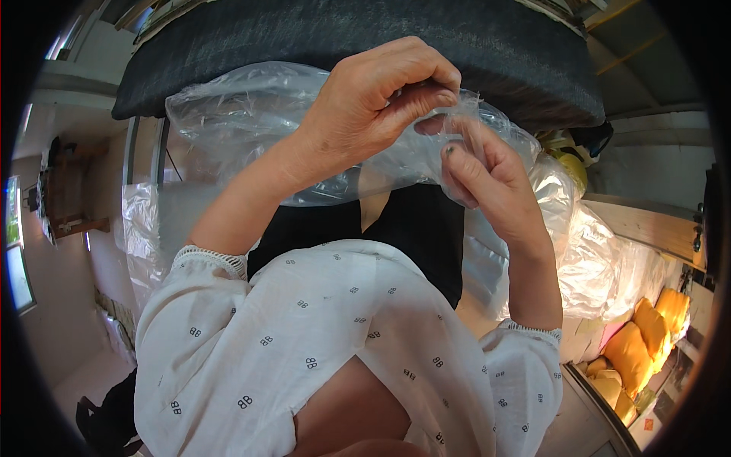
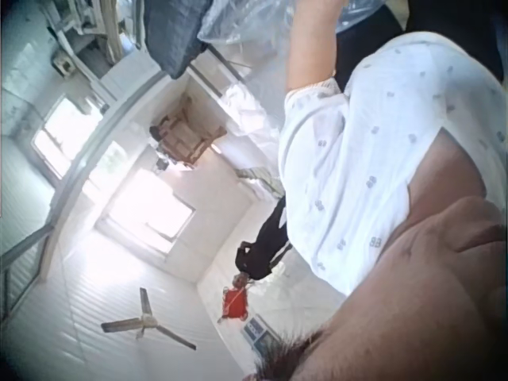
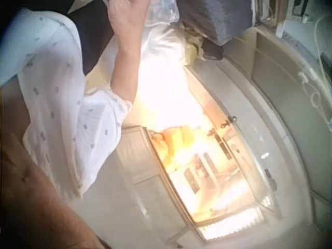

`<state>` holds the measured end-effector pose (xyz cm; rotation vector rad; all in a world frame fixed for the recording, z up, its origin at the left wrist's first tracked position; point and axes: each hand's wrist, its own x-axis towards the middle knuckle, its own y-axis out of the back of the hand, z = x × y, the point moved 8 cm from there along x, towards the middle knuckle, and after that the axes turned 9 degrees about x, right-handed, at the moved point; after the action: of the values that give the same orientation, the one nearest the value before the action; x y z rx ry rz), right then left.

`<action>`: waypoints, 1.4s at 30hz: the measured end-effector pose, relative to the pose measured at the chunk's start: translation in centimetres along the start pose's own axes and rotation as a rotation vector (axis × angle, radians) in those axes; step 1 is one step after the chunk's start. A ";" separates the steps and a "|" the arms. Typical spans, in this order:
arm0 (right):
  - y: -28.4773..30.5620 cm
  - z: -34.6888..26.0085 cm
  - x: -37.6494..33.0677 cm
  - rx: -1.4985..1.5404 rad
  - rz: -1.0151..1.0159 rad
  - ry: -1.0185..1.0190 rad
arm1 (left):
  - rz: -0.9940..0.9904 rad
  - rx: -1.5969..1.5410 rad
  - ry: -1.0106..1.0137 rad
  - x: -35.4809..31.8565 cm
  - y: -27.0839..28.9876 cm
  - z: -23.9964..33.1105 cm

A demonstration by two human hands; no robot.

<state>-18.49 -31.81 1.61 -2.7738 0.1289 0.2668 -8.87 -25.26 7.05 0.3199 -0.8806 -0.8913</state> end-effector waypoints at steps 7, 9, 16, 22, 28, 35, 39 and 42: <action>-0.7 0.2 0.3 0.030 0.041 0.149 | -0.026 -0.075 0.087 -2.2 0.3 0.0; -1.6 -0.3 0.2 -0.180 0.066 0.206 | -0.018 -0.065 0.107 -2.7 0.6 0.1; -2.9 1.3 0.2 -0.063 0.001 0.077 | 0.080 -0.118 0.125 -4.9 1.8 -0.4; -4.5 2.2 1.2 -0.170 -0.030 0.160 | 0.148 0.026 0.119 -7.4 2.2 0.6; -5.8 3.7 1.9 -0.275 -0.163 0.008 | 0.234 -0.147 0.175 -9.1 2.2 0.1; -3.3 5.2 5.2 0.129 -0.179 -0.056 | 0.044 -0.064 0.015 -12.7 2.5 2.8; 7.9 5.2 5.7 0.811 0.347 0.241 | 0.494 0.064 -0.102 -14.8 13.3 3.7; 11.4 7.5 4.8 0.997 0.653 0.301 | 1.126 0.266 -0.054 -17.8 29.1 8.7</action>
<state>-16.45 -40.07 -10.02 -1.6863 0.9547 -0.0683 -5.55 7.34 19.78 -0.0082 -1.0395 0.2615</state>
